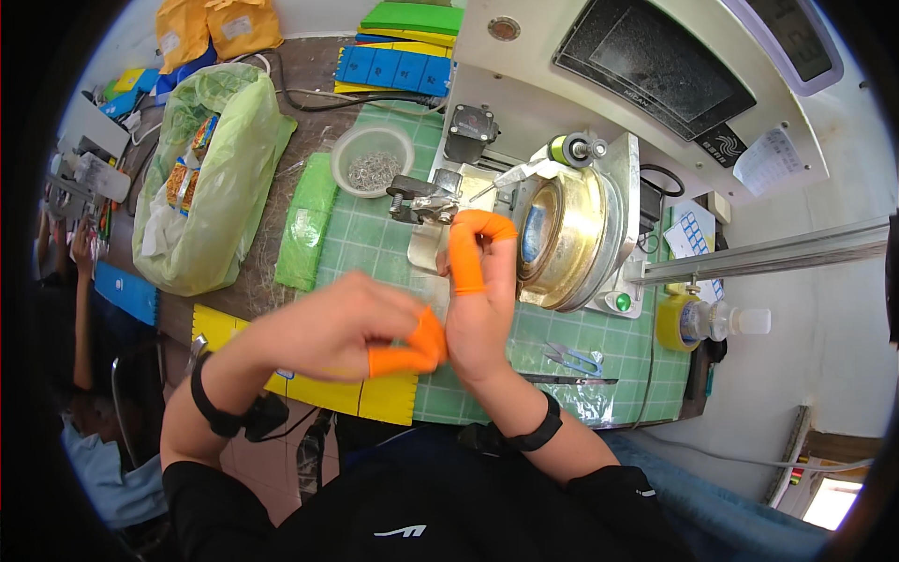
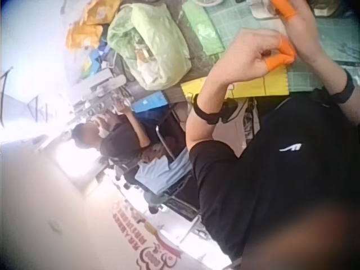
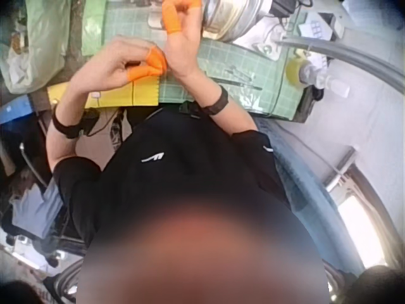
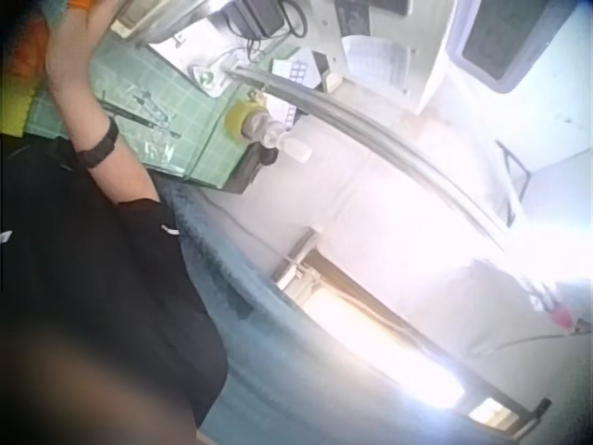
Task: The recorder is assembling electronic components at a workstation, using various parts and tools.
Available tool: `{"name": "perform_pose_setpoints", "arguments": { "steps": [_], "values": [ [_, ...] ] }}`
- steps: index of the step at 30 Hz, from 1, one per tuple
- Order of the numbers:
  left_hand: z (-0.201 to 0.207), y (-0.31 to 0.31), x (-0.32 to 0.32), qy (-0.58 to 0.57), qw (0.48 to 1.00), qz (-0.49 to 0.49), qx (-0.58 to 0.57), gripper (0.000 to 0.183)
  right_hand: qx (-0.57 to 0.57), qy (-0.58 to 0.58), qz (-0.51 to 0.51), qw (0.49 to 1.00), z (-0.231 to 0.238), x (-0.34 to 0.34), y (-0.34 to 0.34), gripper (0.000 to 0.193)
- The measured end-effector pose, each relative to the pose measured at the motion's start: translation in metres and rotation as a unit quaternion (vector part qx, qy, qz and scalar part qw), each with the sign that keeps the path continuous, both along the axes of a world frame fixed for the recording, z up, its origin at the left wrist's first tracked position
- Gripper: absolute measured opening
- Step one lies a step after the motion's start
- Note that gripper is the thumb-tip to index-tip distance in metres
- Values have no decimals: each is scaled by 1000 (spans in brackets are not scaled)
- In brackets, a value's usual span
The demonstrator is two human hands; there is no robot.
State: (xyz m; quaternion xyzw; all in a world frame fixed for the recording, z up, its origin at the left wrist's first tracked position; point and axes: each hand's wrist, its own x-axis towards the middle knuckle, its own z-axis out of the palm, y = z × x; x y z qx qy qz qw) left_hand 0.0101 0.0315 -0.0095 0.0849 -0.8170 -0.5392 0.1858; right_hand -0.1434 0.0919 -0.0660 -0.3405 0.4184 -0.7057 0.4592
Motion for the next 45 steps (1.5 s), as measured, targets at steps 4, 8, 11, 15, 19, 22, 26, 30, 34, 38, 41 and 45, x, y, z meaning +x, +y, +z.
{"name": "perform_pose_setpoints", "arguments": {
  "steps": [4,8,11,15,19,22,26,30,34,38,41,45],
  "values": [
    [37,-10,9,-122,991,-38,34,7,47,17,-32,998,-6,-2,-11,13],
    [76,-58,1,101,982,27,-160,9,67,-57,-28,996,-4,-9,-34,12],
    [67,-87,-39,-46,961,127,-239,9,65,-84,-57,993,-9,-15,-53,14],
    [33,-111,-63,-108,955,7,-276,10,63,-103,-50,991,-15,-11,-58,17],
    [45,-79,-48,0,916,162,-368,16,106,-90,-21,990,-8,-11,-39,18],
    [43,-12,-20,-5,891,170,-420,17,109,-55,67,990,-4,-19,11,18],
    [2,52,-4,-86,896,110,-421,17,67,331,172,925,6,-43,58,19],
    [-24,66,-5,-23,932,234,-277,19,66,622,233,745,8,-61,76,32],
    [-34,73,-16,53,933,303,-185,16,8,626,217,749,-8,-57,77,38],
    [-36,78,-10,50,934,328,-135,18,37,607,158,778,4,-52,64,38],
    [-37,74,-8,64,932,334,-126,19,48,613,89,784,6,-50,55,40],
    [-40,76,-7,67,929,353,-85,19,28,628,33,777,3,-48,46,49]
  ]
}}
